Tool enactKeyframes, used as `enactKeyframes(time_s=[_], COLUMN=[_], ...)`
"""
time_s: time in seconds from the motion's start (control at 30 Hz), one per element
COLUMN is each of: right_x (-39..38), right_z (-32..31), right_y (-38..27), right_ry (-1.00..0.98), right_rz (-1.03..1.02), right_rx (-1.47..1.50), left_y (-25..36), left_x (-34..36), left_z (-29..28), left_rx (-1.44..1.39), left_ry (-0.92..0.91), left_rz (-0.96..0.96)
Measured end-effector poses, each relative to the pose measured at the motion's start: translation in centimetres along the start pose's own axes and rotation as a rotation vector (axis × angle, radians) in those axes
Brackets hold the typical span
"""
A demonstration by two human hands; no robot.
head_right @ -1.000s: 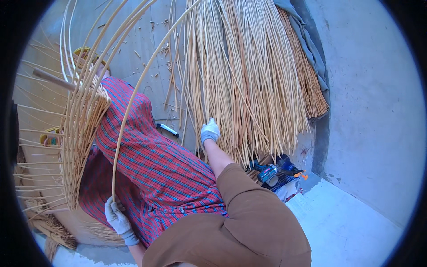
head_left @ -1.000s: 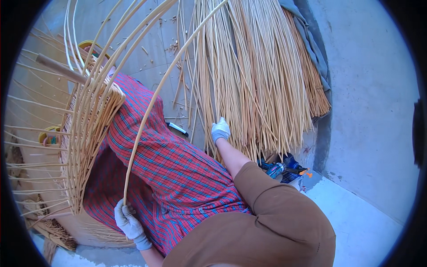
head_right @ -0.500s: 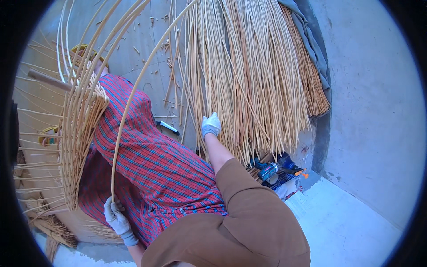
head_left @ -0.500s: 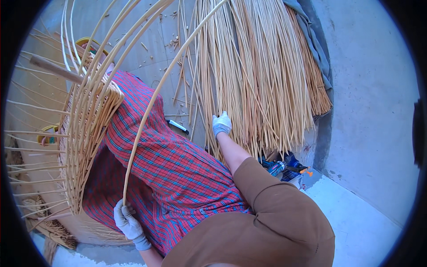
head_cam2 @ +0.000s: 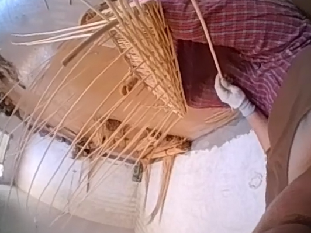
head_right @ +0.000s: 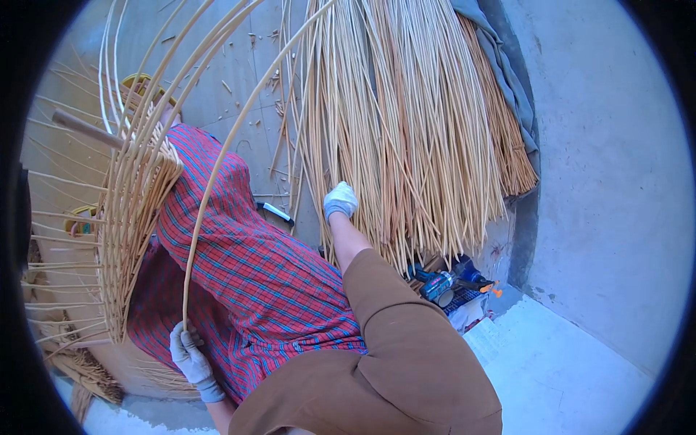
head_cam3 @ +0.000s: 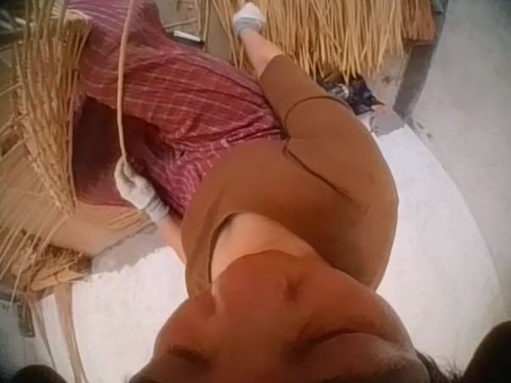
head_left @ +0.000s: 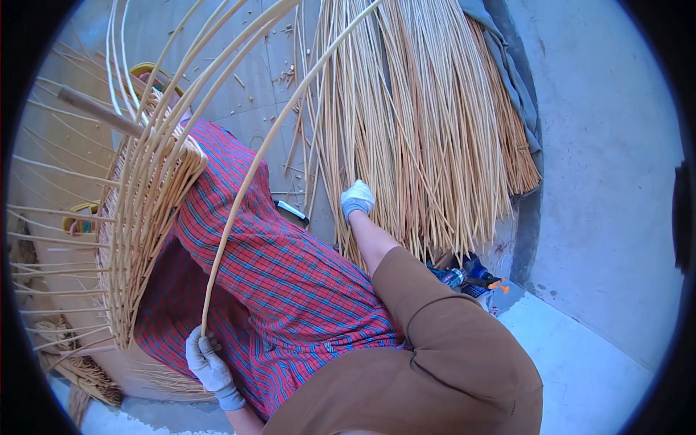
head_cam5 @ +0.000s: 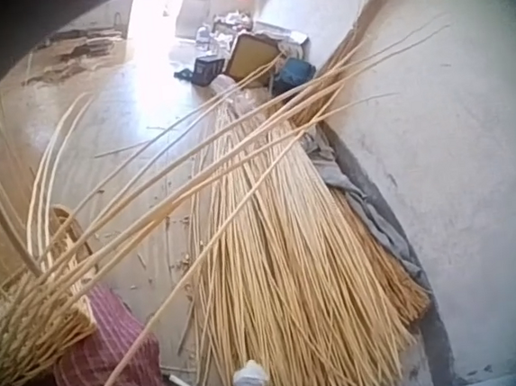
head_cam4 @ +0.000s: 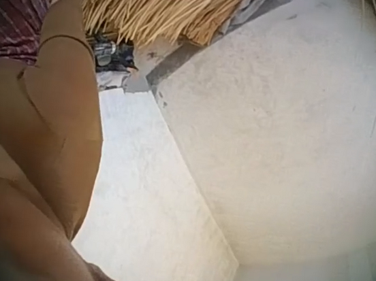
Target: The recorder is weaving a rectangular wicker basket using long willow branches, including measuring the dimensions with a tape measure.
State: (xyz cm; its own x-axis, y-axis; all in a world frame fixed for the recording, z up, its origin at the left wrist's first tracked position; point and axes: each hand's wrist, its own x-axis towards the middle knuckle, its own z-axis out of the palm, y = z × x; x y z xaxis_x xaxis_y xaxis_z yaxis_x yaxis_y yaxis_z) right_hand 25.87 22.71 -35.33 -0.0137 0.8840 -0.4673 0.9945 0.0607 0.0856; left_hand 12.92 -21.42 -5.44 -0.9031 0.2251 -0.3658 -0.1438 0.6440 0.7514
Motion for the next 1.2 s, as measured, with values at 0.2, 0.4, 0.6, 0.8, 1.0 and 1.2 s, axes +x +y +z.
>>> enactKeyframes(time_s=[0.2, 0.4, 0.6, 0.8, 1.0, 1.2], right_x=[0.2, 1.7, 2.5, 2.2, 1.6, -0.6], right_z=[-1.3, -6.5, -13.8, -12.2, -0.9, -0.1], right_y=[1.8, 9.2, 13.7, 12.4, 9.8, 9.6], right_ry=[-0.077, -0.11, -0.294, -0.78, -0.216, -0.153], right_rz=[-0.069, -0.227, -0.358, -0.044, -0.131, -0.1], right_rx=[0.054, 0.471, 0.772, 0.928, 0.092, 0.146], left_y=[0.0, -0.5, -0.9, -0.7, -0.6, -0.4], left_x=[-0.2, -0.1, 0.0, 0.0, -0.6, -0.5], left_z=[0.0, 0.3, 0.3, 0.4, 0.4, 0.7], left_rx=[0.01, 0.031, 0.012, -0.004, -0.028, -0.003], left_ry=[0.008, 0.032, 0.018, 0.027, 0.024, 0.042], left_rz=[0.005, 0.035, 0.052, 0.051, 0.016, 0.035])
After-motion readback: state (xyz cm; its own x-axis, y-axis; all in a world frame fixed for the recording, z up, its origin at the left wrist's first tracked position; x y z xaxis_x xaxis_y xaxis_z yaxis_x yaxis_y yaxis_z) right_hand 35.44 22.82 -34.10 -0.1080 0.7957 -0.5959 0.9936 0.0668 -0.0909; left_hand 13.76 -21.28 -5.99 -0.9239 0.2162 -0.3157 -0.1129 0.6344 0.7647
